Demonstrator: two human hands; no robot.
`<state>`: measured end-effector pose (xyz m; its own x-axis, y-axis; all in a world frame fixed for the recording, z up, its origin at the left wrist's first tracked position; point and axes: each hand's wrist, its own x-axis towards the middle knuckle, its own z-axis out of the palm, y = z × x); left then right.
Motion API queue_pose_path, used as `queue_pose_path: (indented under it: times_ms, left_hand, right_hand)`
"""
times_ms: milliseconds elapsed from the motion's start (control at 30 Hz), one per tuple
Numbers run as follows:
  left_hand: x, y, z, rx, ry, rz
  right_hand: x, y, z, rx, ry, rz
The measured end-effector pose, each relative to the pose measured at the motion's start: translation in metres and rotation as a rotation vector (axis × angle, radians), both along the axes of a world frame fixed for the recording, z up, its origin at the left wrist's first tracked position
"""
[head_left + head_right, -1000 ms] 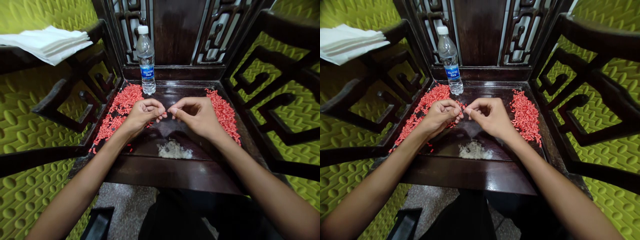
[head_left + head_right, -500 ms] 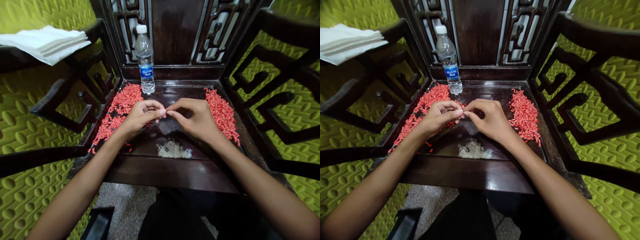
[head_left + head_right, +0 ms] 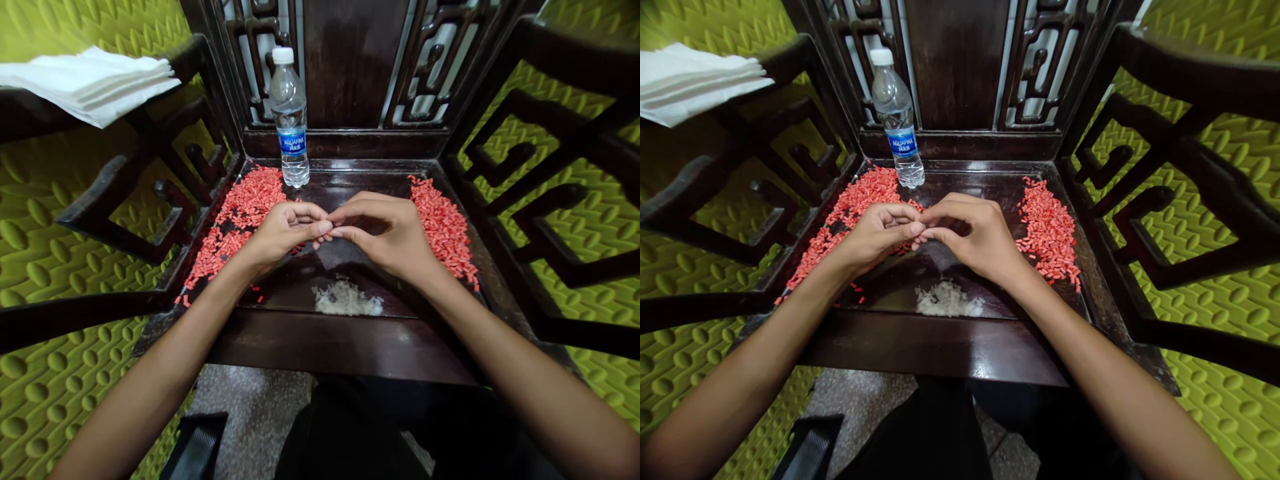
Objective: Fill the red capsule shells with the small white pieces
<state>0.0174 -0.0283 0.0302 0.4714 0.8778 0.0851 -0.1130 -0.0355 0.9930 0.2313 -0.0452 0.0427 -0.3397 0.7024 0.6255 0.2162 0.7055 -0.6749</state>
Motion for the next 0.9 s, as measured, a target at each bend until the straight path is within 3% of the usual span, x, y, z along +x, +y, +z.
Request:
queue_pose_path:
  times_ms: [433, 900]
  left_hand:
    - [0.0051, -0.0019, -0.0040, -0.109, -0.110, 0.035]
    - [0.0054, -0.0013, -0.0029, -0.158, -0.184, 0.063]
  right_hand:
    - [-0.0010, -0.0028, -0.0006, 0.107, -0.049, -0.048]
    - [0.0001, -0.0020, 0.0000, -0.017, -0.086, -0.086]
